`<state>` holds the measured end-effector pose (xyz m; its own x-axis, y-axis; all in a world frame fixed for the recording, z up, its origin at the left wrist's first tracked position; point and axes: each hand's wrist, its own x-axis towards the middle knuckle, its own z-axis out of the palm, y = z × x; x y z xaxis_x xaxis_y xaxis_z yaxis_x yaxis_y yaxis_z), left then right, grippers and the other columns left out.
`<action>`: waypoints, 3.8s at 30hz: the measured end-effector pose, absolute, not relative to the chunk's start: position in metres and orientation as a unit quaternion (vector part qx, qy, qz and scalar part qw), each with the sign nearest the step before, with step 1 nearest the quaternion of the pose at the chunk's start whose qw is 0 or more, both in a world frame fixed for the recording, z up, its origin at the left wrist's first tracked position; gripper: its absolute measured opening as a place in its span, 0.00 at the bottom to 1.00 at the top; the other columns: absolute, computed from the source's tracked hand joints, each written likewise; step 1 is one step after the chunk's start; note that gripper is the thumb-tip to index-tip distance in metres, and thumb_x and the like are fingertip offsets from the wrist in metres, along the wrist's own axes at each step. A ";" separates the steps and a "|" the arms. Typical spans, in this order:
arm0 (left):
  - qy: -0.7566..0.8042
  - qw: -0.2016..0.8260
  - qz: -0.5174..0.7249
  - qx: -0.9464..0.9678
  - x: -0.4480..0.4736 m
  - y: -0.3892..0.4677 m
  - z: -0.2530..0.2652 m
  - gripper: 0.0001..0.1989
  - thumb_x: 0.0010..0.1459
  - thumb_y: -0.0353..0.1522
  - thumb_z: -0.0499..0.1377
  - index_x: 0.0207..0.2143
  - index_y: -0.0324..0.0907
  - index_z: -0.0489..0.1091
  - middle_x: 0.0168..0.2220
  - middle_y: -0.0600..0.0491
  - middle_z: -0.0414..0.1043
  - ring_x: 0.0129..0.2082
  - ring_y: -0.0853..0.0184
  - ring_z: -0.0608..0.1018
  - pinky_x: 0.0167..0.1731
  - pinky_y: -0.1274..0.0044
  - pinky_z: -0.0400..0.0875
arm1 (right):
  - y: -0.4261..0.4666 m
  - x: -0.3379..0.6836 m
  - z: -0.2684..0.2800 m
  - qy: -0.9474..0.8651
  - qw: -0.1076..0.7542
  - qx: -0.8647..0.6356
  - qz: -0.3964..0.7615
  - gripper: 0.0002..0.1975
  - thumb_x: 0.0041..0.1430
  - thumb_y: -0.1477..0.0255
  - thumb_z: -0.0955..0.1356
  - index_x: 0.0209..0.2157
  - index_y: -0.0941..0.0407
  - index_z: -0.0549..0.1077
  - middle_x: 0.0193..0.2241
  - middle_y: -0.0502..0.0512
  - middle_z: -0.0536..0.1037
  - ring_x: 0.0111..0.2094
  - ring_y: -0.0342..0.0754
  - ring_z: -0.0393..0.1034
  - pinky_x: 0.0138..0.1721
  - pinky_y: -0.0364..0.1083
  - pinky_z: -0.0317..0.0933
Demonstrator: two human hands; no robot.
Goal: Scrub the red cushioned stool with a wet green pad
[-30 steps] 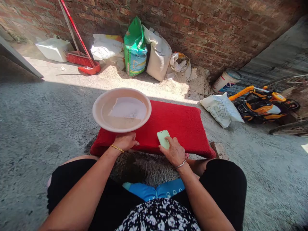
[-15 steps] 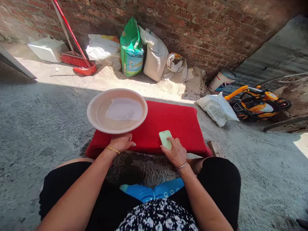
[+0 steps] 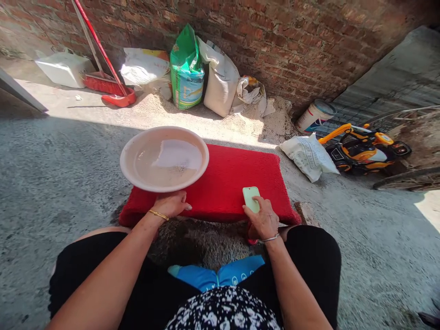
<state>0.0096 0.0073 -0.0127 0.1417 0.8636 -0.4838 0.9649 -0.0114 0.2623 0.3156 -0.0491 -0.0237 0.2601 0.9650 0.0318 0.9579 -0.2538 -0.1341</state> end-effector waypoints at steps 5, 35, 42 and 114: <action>0.645 0.270 -0.098 0.708 0.009 0.010 -0.015 0.14 0.49 0.46 0.57 0.26 0.45 0.62 0.25 0.57 0.69 0.28 0.67 0.71 0.25 0.77 0.56 | -0.049 0.324 -0.032 -0.610 0.055 -0.789 0.046 0.24 0.55 0.52 0.65 0.50 0.47 0.67 0.39 0.51 0.68 0.37 0.46 0.68 0.30 0.42 0.54; 0.640 0.277 -0.111 0.708 0.007 0.014 -0.018 0.14 0.49 0.46 0.56 0.25 0.45 0.60 0.22 0.58 0.65 0.25 0.67 0.69 0.23 0.76 0.52 | -0.049 0.409 -0.027 -0.468 0.106 -0.874 0.075 0.26 0.52 0.52 0.64 0.49 0.50 0.69 0.44 0.58 0.71 0.44 0.54 0.67 0.41 0.49 0.59; 0.626 0.269 -0.110 0.724 0.006 0.018 -0.026 0.15 0.47 0.46 0.56 0.24 0.44 0.60 0.22 0.58 0.64 0.25 0.68 0.68 0.23 0.76 0.50 | -0.052 0.450 -0.033 -0.359 0.077 -0.930 0.029 0.27 0.51 0.49 0.64 0.49 0.49 0.71 0.40 0.59 0.72 0.40 0.55 0.69 0.38 0.50 0.59; 0.639 0.280 -0.088 0.711 0.010 0.007 -0.012 0.13 0.50 0.44 0.58 0.31 0.44 0.68 0.32 0.51 0.73 0.37 0.61 0.75 0.32 0.75 0.63 | -0.012 0.222 -0.038 -0.778 0.164 -0.607 -0.010 0.18 0.51 0.60 0.70 0.43 0.51 0.74 0.37 0.57 0.69 0.38 0.51 0.62 0.39 0.47 0.54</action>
